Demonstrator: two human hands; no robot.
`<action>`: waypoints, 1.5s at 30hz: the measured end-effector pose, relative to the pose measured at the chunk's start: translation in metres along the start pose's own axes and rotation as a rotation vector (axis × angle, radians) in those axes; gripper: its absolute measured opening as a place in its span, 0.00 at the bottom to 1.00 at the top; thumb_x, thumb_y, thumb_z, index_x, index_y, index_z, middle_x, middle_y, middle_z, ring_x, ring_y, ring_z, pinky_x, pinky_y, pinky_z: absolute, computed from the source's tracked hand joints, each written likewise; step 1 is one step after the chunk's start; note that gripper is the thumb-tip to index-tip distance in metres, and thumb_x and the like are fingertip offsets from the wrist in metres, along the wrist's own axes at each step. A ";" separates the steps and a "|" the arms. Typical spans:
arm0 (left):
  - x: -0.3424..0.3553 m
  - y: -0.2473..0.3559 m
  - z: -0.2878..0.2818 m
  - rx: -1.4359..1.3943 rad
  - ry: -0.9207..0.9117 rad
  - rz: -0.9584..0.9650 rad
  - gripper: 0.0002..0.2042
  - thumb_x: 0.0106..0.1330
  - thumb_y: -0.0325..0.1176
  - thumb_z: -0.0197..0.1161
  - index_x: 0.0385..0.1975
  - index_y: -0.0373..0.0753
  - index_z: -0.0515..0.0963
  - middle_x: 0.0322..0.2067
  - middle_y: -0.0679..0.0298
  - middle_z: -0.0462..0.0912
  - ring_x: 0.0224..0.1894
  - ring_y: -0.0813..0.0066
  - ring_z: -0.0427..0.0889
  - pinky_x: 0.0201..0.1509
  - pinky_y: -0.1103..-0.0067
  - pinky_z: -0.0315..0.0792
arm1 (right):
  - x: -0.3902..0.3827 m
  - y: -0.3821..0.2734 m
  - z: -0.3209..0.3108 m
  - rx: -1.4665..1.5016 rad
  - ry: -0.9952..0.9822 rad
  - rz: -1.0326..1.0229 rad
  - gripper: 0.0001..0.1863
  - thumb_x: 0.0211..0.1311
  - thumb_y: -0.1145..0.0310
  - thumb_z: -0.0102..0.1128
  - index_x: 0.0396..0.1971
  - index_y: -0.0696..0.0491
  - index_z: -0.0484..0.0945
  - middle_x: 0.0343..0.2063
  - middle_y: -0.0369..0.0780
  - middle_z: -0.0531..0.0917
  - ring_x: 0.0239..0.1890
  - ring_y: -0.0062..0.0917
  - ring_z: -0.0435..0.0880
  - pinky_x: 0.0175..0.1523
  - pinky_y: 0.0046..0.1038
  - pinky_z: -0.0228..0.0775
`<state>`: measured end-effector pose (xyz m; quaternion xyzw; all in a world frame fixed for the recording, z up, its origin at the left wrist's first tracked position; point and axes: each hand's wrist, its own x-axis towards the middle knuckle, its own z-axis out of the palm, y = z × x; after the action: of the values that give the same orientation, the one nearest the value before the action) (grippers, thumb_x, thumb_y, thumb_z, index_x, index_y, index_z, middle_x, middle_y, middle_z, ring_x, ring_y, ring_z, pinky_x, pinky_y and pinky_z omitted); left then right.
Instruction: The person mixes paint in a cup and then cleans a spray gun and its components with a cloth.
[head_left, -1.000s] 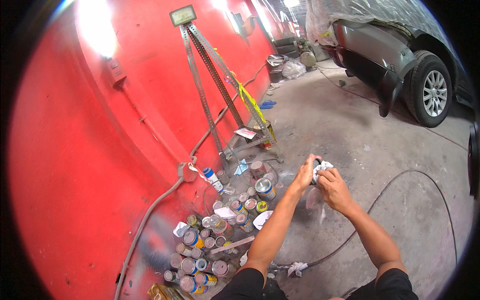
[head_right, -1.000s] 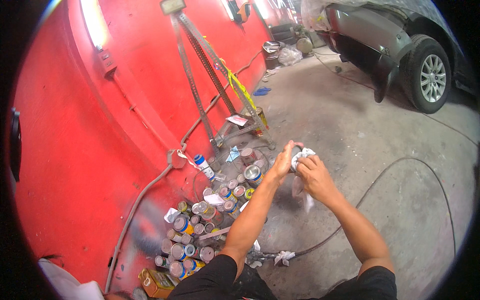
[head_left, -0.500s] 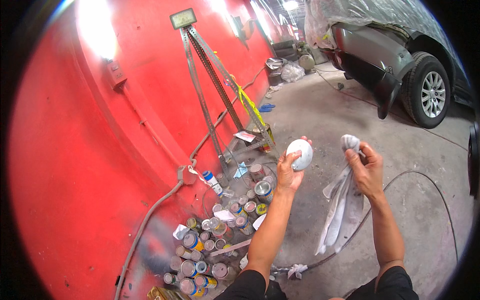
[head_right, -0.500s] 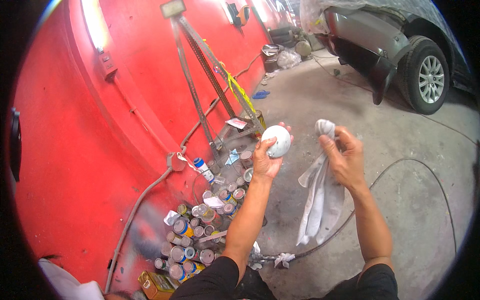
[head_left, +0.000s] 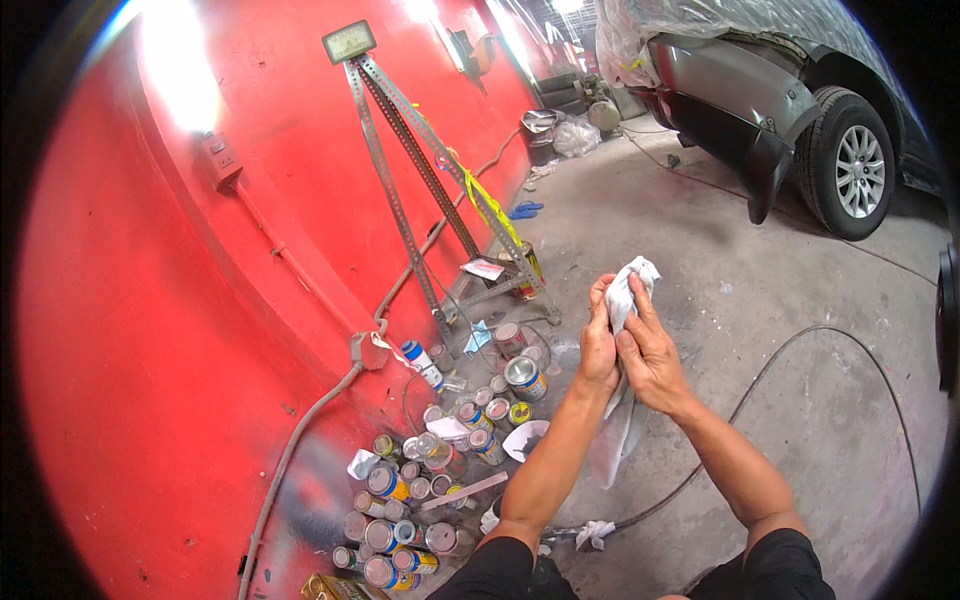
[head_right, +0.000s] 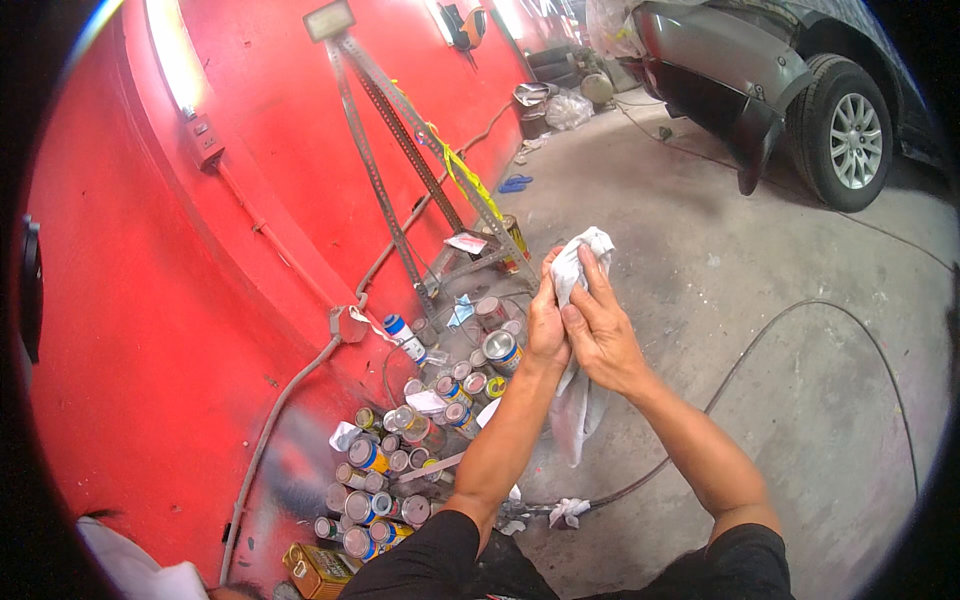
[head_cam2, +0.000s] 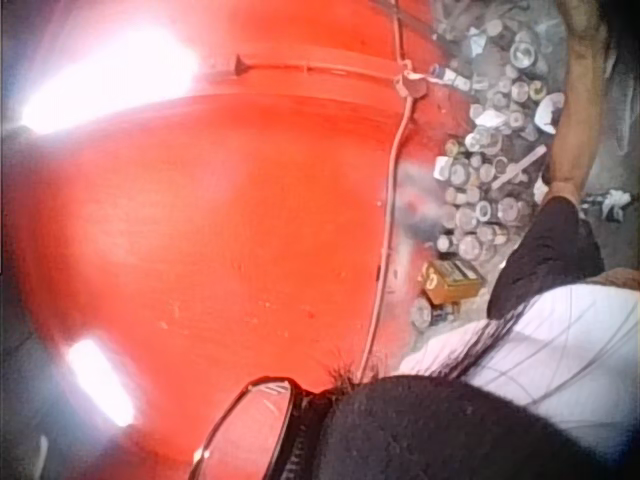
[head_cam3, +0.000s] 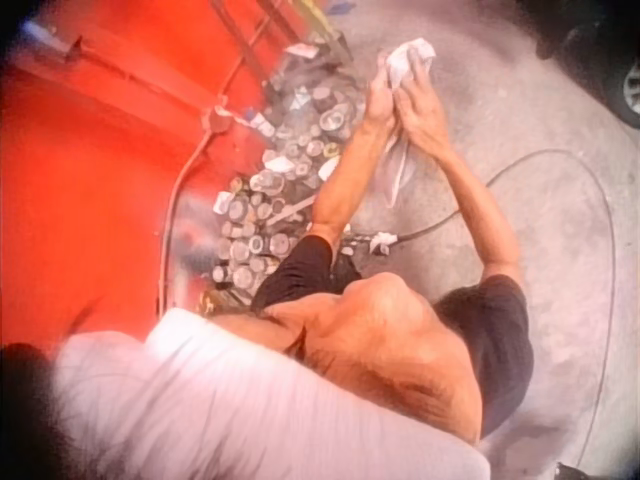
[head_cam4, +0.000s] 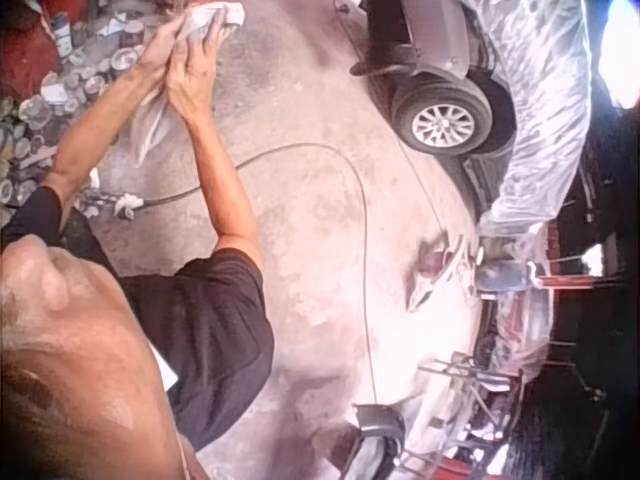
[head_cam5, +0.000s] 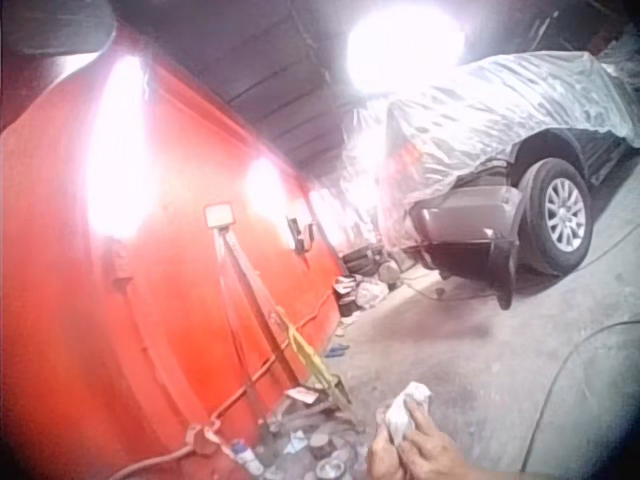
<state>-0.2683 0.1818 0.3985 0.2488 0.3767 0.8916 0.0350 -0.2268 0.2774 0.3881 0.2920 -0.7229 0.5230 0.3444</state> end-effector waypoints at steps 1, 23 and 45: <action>-0.002 -0.002 0.003 0.056 -0.020 0.029 0.21 0.77 0.42 0.36 0.65 0.41 0.57 0.58 0.59 0.69 0.59 0.69 0.70 0.64 0.73 0.64 | 0.001 0.002 -0.003 0.055 0.018 0.024 0.20 0.66 0.70 0.49 0.56 0.61 0.70 0.68 0.54 0.55 0.71 0.46 0.51 0.71 0.37 0.47; -0.006 0.010 0.007 1.046 0.043 0.472 0.13 0.71 0.36 0.53 0.34 0.33 0.81 0.38 0.60 0.79 0.41 0.70 0.77 0.46 0.77 0.70 | 0.009 0.005 -0.008 0.148 0.410 0.251 0.08 0.64 0.72 0.53 0.39 0.59 0.78 0.27 0.38 0.80 0.31 0.15 0.75 0.37 0.22 0.68; 0.004 0.019 -0.011 1.074 0.186 0.370 0.29 0.49 0.46 0.75 0.41 0.35 0.67 0.37 0.61 0.72 0.40 0.72 0.72 0.47 0.75 0.68 | 0.013 0.005 -0.028 0.193 0.213 0.291 0.11 0.65 0.71 0.55 0.43 0.60 0.79 0.29 0.36 0.83 0.31 0.17 0.80 0.36 0.22 0.72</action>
<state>-0.2740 0.1618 0.4071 0.2142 0.7283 0.5847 -0.2862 -0.2331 0.3052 0.4024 0.1591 -0.6636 0.6620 0.3100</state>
